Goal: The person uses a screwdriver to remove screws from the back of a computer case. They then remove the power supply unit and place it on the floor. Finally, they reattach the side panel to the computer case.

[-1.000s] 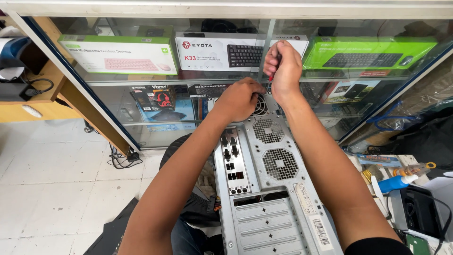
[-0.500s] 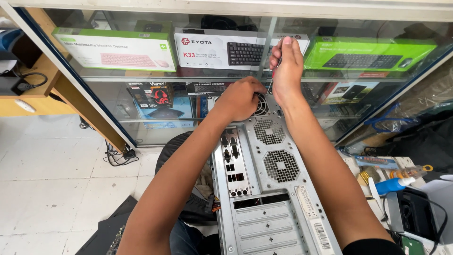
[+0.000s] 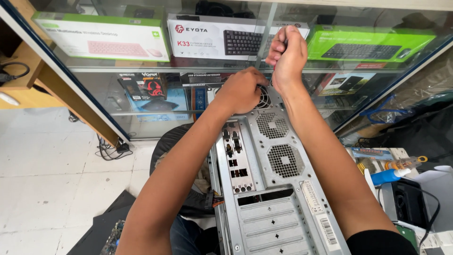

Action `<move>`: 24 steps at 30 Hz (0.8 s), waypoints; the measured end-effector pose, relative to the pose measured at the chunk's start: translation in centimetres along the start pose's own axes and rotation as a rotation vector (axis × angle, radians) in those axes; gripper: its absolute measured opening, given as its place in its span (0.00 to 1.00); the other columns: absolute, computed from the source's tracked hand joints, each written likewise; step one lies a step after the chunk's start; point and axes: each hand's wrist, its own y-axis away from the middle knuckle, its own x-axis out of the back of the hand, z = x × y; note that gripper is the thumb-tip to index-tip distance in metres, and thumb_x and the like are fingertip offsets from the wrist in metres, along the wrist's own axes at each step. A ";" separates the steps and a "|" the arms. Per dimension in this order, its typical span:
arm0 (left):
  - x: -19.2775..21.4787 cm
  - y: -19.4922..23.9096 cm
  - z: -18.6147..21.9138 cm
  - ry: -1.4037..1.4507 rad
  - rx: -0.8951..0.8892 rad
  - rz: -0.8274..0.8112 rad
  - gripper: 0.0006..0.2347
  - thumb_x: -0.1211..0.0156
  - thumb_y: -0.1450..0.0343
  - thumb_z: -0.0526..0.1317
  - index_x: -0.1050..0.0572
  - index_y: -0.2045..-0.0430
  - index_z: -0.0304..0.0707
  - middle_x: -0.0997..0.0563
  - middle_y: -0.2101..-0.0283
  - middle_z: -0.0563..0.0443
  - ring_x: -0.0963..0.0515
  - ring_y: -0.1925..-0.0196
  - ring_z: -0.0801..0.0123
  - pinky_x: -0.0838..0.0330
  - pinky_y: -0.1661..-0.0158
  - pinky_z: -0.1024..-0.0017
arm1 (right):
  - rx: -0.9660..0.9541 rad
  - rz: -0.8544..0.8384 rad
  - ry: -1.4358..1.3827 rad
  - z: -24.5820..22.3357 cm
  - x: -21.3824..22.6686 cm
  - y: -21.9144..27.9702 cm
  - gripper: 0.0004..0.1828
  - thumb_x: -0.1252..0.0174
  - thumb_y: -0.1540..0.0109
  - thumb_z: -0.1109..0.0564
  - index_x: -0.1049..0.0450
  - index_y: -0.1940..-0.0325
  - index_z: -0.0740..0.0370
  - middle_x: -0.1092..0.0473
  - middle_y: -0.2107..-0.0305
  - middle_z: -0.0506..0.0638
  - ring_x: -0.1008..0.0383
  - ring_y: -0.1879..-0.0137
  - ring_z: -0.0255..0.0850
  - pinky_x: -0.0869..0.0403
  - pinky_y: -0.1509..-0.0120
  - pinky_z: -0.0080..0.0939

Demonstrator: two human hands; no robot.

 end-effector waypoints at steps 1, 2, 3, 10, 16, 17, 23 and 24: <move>0.0 -0.2 0.1 0.000 -0.007 0.001 0.20 0.55 0.34 0.31 0.18 0.53 0.38 0.22 0.42 0.42 0.22 0.42 0.49 0.31 0.42 0.50 | 0.007 0.002 0.002 -0.2 0.0 0.0 0.12 0.56 0.35 0.50 0.41 0.72 0.53 0.47 0.80 0.41 0.53 0.77 0.30 0.53 0.76 0.32; 0.0 -0.1 0.1 0.005 0.008 -0.005 0.19 0.55 0.34 0.31 0.18 0.53 0.39 0.22 0.42 0.43 0.23 0.41 0.49 0.31 0.42 0.51 | -0.015 0.009 0.007 -0.3 -0.1 0.1 0.12 0.57 0.36 0.50 0.41 0.73 0.53 0.48 0.81 0.41 0.55 0.77 0.30 0.54 0.76 0.32; -0.1 -0.1 0.2 0.010 0.023 -0.011 0.19 0.55 0.33 0.32 0.18 0.53 0.40 0.23 0.41 0.44 0.23 0.41 0.49 0.31 0.43 0.51 | -0.036 0.017 0.013 -0.4 -0.2 0.2 0.12 0.57 0.37 0.50 0.42 0.74 0.53 0.49 0.81 0.41 0.56 0.77 0.30 0.55 0.76 0.32; 0.0 0.2 0.4 0.013 0.026 -0.002 0.20 0.55 0.34 0.32 0.18 0.53 0.40 0.22 0.41 0.44 0.23 0.41 0.49 0.32 0.42 0.53 | -0.105 -0.047 -0.093 -0.9 0.2 0.2 0.12 0.56 0.41 0.51 0.45 0.78 0.54 0.54 0.84 0.44 0.62 0.81 0.33 0.61 0.77 0.37; 0.4 0.2 1.3 0.014 0.029 -0.028 0.19 0.54 0.33 0.30 0.19 0.51 0.36 0.23 0.42 0.39 0.24 0.40 0.45 0.32 0.41 0.52 | -0.112 -0.226 -0.010 -0.8 0.8 -0.2 0.20 0.57 0.34 0.46 0.44 0.79 0.51 0.51 0.85 0.41 0.59 0.80 0.31 0.59 0.78 0.35; 0.3 0.4 1.2 0.011 0.031 -0.021 0.19 0.54 0.33 0.31 0.19 0.51 0.36 0.23 0.41 0.39 0.24 0.40 0.45 0.32 0.41 0.53 | -0.071 -0.122 0.018 -0.5 0.8 -0.6 0.16 0.58 0.33 0.47 0.40 0.73 0.53 0.50 0.84 0.42 0.57 0.81 0.32 0.56 0.78 0.35; 0.9 1.5 0.1 0.008 0.016 0.039 0.18 0.53 0.33 0.32 0.19 0.53 0.39 0.22 0.41 0.43 0.22 0.42 0.49 0.31 0.42 0.54 | -0.045 -0.117 0.066 -1.3 0.2 -1.3 0.08 0.58 0.30 0.61 0.32 0.55 0.58 0.41 0.77 0.44 0.42 0.75 0.34 0.40 0.72 0.35; 0.6 1.6 -0.3 0.007 0.011 0.049 0.18 0.52 0.33 0.33 0.19 0.53 0.40 0.22 0.42 0.45 0.21 0.43 0.51 0.30 0.43 0.55 | -0.090 -0.256 -0.063 -1.7 0.0 -0.6 0.08 0.55 0.30 0.66 0.31 0.52 0.59 0.41 0.77 0.44 0.42 0.74 0.34 0.38 0.71 0.34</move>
